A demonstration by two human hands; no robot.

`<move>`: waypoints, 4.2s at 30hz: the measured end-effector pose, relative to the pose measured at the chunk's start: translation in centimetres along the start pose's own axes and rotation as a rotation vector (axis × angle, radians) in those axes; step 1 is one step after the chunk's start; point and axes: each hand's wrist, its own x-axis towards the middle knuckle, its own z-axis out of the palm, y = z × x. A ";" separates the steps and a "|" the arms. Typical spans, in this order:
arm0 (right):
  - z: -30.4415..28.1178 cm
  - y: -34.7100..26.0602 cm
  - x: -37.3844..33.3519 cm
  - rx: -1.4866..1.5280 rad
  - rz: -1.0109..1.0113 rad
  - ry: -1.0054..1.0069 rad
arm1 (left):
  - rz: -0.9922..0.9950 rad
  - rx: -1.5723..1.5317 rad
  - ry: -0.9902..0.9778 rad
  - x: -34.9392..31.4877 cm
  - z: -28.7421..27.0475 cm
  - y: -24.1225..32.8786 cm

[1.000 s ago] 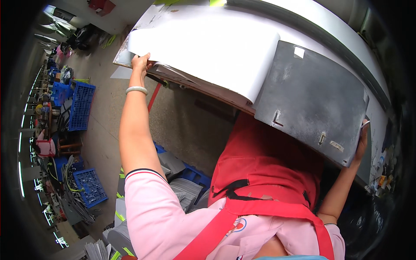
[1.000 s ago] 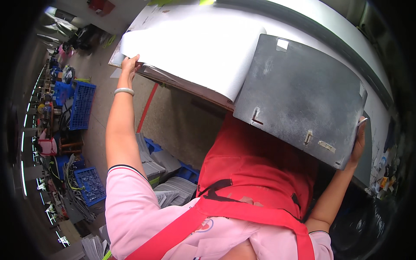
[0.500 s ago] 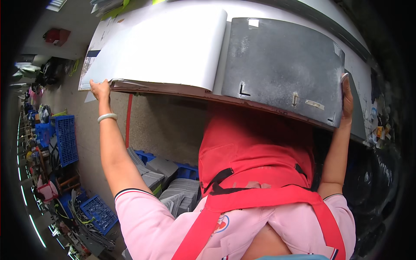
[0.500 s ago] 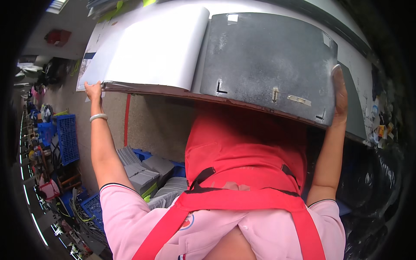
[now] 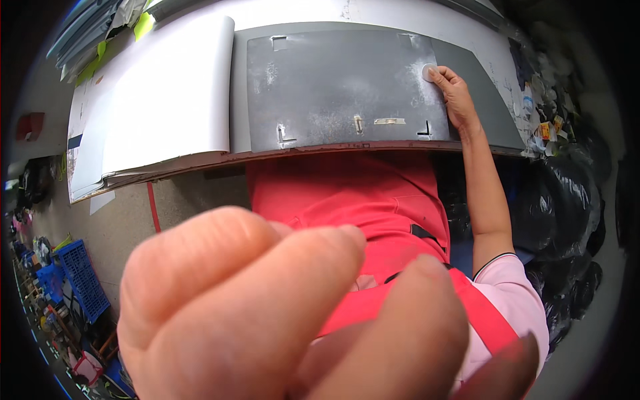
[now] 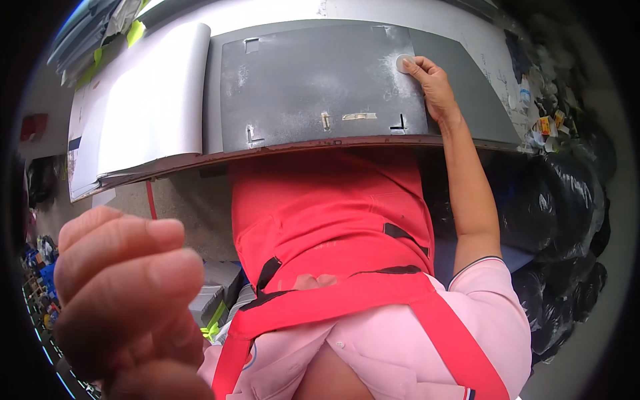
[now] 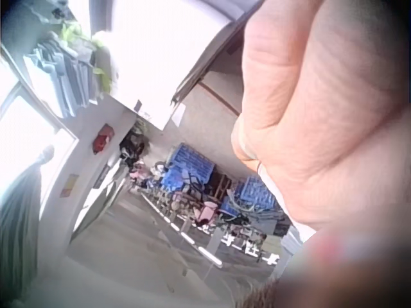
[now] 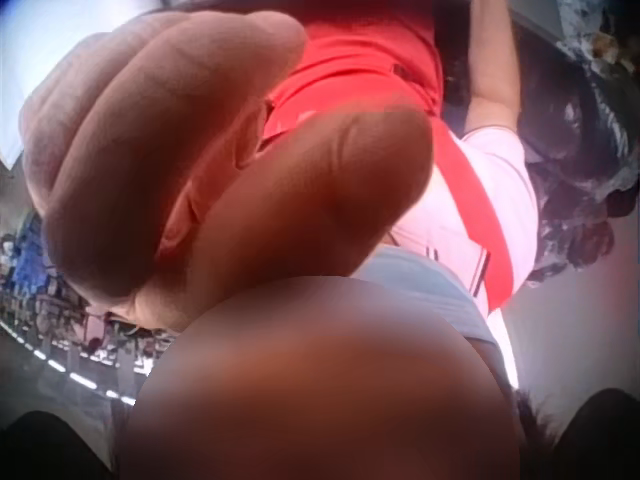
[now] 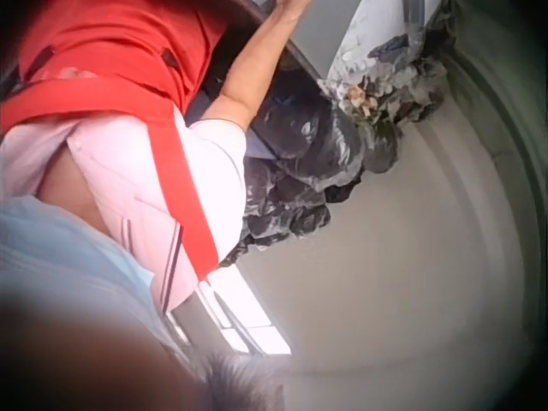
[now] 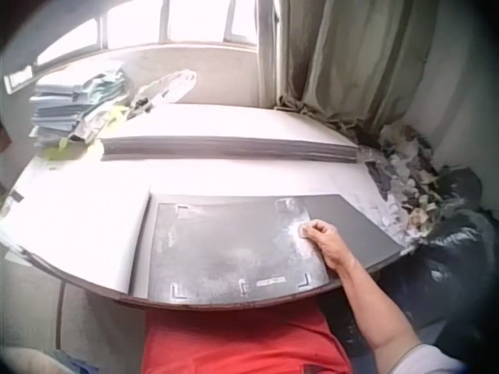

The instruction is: Sand the surface and edges of a rectangular grey panel using an abrasive block.

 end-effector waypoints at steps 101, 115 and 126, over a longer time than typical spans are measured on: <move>-2.3 -0.7 1.2 -0.855 -0.214 0.068 | -0.348 0.101 -0.318 -7.0 19.3 -13.5; -3.4 -0.4 0.3 -0.663 -0.133 0.142 | -0.108 0.145 -0.030 0.7 32.9 -11.9; 1.4 -2.4 -10.3 -0.827 -0.319 -0.060 | -0.200 0.286 -0.157 0.1 32.6 -12.1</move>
